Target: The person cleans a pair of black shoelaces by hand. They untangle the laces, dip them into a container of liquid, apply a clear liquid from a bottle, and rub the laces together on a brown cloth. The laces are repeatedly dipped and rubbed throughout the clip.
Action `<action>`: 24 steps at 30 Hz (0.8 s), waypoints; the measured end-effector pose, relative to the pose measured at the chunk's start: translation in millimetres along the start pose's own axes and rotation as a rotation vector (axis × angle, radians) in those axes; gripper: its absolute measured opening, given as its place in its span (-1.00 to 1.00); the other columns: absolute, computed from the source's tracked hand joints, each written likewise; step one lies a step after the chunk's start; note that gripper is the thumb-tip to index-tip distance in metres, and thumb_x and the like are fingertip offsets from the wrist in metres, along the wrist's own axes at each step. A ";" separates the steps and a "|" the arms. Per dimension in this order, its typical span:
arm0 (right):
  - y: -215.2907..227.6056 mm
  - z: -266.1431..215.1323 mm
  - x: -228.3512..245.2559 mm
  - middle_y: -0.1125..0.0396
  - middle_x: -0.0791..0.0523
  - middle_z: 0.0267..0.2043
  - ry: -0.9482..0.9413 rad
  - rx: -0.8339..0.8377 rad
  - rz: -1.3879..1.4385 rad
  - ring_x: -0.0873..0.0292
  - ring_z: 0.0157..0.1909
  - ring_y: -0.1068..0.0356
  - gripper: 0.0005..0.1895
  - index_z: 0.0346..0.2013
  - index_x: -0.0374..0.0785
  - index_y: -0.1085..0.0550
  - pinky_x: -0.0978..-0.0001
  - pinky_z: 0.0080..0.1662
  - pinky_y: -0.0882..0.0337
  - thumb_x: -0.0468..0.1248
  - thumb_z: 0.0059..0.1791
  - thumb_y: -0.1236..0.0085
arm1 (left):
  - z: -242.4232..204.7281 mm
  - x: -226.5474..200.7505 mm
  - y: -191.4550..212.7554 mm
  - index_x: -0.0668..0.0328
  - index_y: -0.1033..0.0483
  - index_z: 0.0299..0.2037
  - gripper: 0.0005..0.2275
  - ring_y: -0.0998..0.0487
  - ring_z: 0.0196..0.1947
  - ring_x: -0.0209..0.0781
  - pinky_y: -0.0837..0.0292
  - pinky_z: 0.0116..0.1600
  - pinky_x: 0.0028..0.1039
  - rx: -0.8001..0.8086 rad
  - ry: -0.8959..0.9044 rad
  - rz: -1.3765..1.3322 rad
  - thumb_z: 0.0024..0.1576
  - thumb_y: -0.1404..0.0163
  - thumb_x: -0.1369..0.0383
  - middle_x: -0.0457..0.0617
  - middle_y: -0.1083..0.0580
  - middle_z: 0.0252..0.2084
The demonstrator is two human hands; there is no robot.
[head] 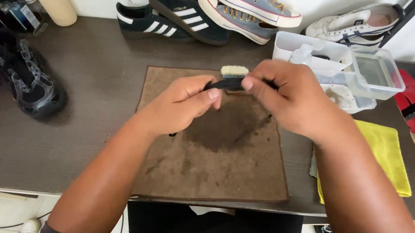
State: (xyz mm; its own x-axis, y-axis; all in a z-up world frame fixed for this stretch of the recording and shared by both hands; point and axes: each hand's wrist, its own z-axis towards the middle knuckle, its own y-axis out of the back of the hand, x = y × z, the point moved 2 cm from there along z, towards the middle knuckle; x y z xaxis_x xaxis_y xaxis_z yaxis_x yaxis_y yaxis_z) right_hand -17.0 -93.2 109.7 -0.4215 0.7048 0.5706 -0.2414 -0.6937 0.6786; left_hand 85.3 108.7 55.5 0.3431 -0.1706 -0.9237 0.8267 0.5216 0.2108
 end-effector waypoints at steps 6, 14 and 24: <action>-34.9 -10.7 -17.4 -0.28 0.08 -0.62 0.009 -0.367 0.205 0.28 -0.48 -0.22 -0.85 -0.17 -0.33 -0.56 0.43 -0.31 -0.35 -0.37 0.16 -0.02 | 16.1 59.1 2.0 0.21 -0.37 -0.29 -0.65 -0.08 -0.67 -0.37 -0.14 -0.52 -0.62 -0.243 -0.159 -0.257 0.44 0.32 0.19 -0.15 -0.08 -0.64; -99.5 -9.8 -46.1 -0.51 0.10 -0.26 0.151 -0.638 -0.154 0.02 -0.18 -0.55 -0.90 -0.17 -0.20 -0.63 0.27 -0.12 -0.52 -0.32 0.03 -0.24 | 32.4 50.5 -57.3 0.27 -0.54 -0.15 -0.75 -0.52 -0.34 -0.32 -0.53 -0.10 -0.53 -0.702 0.029 -0.613 0.39 0.16 0.30 0.01 -0.52 -0.36; -118.7 -27.3 -50.8 -0.39 0.12 -0.14 0.229 -0.449 -0.472 0.01 -0.23 -0.53 -0.66 0.09 -0.19 -0.55 0.24 -0.25 -0.56 -0.31 0.01 -0.09 | 35.5 36.4 -72.2 0.24 -0.53 -0.27 -0.69 -0.48 -0.60 -0.30 -0.49 -0.45 -0.55 -0.790 0.224 -0.658 0.37 0.15 0.20 -0.09 -0.41 -0.55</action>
State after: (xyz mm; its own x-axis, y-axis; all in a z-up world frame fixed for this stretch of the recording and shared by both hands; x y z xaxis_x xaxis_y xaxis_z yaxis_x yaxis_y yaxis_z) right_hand 9.3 -50.7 -12.5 -0.3446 0.9316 0.1155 -0.7622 -0.3495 0.5449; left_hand 53.9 35.2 18.0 -0.2247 -0.5019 -0.8352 0.2668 0.7927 -0.5481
